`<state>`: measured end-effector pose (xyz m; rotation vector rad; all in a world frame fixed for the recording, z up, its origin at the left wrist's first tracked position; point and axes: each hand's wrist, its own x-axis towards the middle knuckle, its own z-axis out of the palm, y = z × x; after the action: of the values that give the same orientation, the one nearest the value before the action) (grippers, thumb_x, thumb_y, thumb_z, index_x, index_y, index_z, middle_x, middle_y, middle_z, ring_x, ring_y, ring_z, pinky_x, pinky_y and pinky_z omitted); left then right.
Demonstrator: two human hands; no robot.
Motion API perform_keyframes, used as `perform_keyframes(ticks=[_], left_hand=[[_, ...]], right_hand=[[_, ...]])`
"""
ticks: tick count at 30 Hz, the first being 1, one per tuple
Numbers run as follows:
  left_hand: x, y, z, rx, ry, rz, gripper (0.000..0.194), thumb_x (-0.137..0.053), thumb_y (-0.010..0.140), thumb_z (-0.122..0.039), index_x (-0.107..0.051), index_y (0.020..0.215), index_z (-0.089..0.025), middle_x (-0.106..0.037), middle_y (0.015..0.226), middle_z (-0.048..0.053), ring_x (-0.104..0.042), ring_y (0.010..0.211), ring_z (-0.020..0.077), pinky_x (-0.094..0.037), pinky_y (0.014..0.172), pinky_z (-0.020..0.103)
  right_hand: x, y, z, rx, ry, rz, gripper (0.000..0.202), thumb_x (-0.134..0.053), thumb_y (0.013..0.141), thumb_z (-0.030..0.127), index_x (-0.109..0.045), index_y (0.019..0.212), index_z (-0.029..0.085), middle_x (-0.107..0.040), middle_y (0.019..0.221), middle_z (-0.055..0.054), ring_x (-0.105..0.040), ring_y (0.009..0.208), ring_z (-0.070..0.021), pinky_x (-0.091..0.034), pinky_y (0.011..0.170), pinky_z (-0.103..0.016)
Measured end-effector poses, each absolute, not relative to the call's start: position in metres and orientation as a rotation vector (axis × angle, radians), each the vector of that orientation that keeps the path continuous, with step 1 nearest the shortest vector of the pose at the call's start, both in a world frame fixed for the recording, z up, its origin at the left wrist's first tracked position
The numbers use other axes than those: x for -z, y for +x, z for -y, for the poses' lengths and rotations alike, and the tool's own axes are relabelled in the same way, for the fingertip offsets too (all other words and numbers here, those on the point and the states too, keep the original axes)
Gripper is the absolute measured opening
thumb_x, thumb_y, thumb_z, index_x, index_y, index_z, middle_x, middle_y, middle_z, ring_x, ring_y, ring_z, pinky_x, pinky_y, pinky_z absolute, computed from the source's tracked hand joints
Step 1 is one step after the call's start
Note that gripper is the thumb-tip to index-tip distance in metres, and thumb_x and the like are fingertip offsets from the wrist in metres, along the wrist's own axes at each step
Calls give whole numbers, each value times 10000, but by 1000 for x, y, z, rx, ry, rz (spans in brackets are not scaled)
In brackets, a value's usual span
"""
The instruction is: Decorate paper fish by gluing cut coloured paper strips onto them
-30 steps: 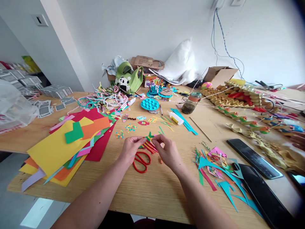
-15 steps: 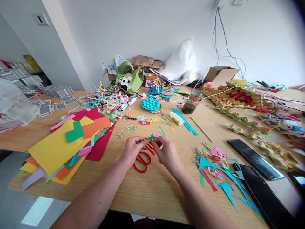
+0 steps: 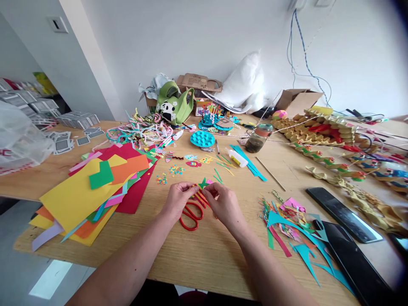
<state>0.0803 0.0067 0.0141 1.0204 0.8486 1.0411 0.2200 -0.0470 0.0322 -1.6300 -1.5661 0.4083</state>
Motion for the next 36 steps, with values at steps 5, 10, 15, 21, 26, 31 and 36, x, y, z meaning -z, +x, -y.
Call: perform_keyframes(ticks=[5, 10, 15, 21, 26, 31, 36], left_hand=[[-14, 80, -7, -1009, 936, -860, 223, -823, 564, -309, -739, 680, -138, -705, 687, 41, -608, 641, 139, -487, 631, 250], [-16, 80, -6, -965, 906, -842, 246, -826, 555, -318, -734, 685, -131, -702, 698, 53, -614, 650, 150, -500, 620, 263], [-16, 80, -6, -976, 892, -841, 247, -833, 543, -308, -729, 676, -128, -697, 691, 53, -613, 642, 148, -506, 609, 261], [-15, 79, -6, -983, 863, -832, 238, -836, 546, -301, -725, 675, -135, -683, 676, 34, -607, 624, 138, -514, 594, 258], [-17, 78, -7, -950, 811, -836, 243, -839, 535, -300, -718, 674, -142, -678, 663, 29, -606, 602, 148, -510, 558, 272], [-22, 79, -4, -949, 795, -820, 238, -839, 513, -290, -721, 653, -137, -690, 671, 39, -612, 633, 152, -512, 611, 281], [-24, 80, -2, -940, 798, -815, 238, -844, 505, -287, -720, 638, -132, -692, 664, 44, -605, 629, 149, -504, 635, 285]], right_hand=[[-33, 220, 47, -452, -1672, 1570, 162, -562, 836, 259, -619, 705, 183, -662, 647, -28, -592, 603, -153, -403, 590, -249], [-35, 220, 47, -485, -1680, 1551, 189, -545, 833, 270, -604, 676, 184, -642, 608, -17, -565, 553, -136, -381, 552, -236], [-36, 219, 47, -510, -1681, 1539, 196, -542, 827, 286, -602, 672, 182, -630, 589, -14, -548, 532, -130, -372, 537, -233], [-38, 218, 48, -639, -1648, 1488, 241, -535, 830, 345, -603, 674, 174, -596, 565, -5, -509, 510, -120, -354, 510, -231], [-38, 221, 45, -774, -1612, 1402, 331, -553, 811, 447, -611, 665, 156, -509, 520, 16, -407, 481, -100, -298, 471, -231], [-32, 224, 40, -941, -1521, 1301, 405, -620, 726, 556, -593, 663, 157, -433, 520, 39, -344, 491, -89, -255, 449, -226], [-33, 221, 40, -959, -1503, 1264, 380, -609, 706, 521, -525, 578, 174, -390, 495, 49, -320, 484, -81, -248, 448, -224]])
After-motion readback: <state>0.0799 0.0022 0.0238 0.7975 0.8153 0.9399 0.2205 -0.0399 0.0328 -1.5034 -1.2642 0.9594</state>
